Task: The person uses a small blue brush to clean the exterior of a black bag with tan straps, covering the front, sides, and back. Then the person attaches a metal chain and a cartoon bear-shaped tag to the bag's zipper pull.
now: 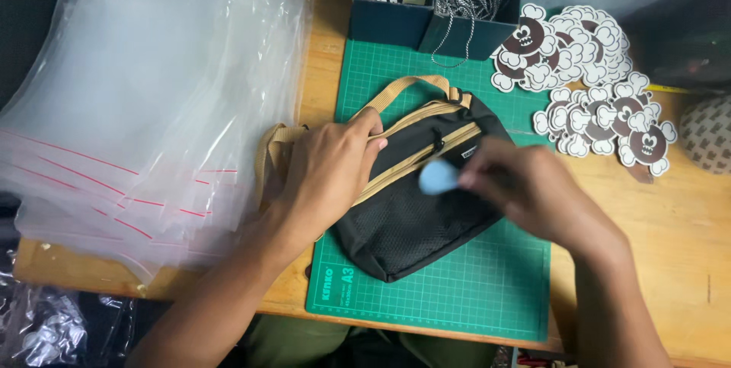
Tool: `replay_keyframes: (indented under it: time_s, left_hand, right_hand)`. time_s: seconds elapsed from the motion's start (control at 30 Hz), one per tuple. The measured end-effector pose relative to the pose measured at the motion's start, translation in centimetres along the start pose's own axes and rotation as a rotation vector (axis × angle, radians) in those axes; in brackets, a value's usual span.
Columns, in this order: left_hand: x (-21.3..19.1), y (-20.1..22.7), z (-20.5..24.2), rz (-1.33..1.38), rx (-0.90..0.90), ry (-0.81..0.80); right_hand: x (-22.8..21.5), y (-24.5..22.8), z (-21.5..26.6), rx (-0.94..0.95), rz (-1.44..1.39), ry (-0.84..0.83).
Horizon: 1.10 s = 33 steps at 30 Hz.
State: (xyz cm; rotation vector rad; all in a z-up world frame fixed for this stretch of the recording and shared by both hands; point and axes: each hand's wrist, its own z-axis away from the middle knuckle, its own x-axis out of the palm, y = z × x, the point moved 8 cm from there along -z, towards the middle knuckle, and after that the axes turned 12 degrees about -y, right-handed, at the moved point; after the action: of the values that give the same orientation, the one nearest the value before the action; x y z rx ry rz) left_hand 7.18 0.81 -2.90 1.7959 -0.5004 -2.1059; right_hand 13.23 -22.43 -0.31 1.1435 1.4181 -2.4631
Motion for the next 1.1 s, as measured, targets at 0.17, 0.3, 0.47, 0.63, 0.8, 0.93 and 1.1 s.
replay_keyframes:
  time_s: [0.17, 0.3, 0.47, 0.63, 0.8, 0.93, 1.1]
  left_hand:
    - [-0.1, 0.0, 0.0, 0.022, -0.007, -0.014]
    - [0.0, 0.0, -0.3, 0.061, 0.027, -0.002]
    - [-0.5, 0.1, -0.4, 0.072, 0.012, 0.020]
    - [-1.7, -0.4, -0.6, 0.220, 0.046, -0.007]
    - [-0.9, -1.7, -1.4, 0.381, 0.067, -0.098]
    - [-0.5, -1.8, -1.8, 0.404, 0.079, -0.092]
    - [-1.7, -0.4, -1.4, 0.389, 0.141, -0.093]
  right_hand:
    - [2.4, -0.9, 0.3, -0.044, -0.006, -0.367]
    - [-3.6, 2.1, 2.8, 0.425, 0.269, 0.109]
    - [2.7, -4.4, 0.0, -0.064, 0.058, -0.231]
    - [3.6, -5.4, -0.2, -0.199, -0.069, -0.273]
    - [4.1, -4.5, -1.8, -0.195, -0.008, 0.106]
    - [8.0, -8.8, -1.5, -0.366, -0.244, -0.427]
    - [5.7, -7.2, -2.8, -0.344, -0.146, 0.063]
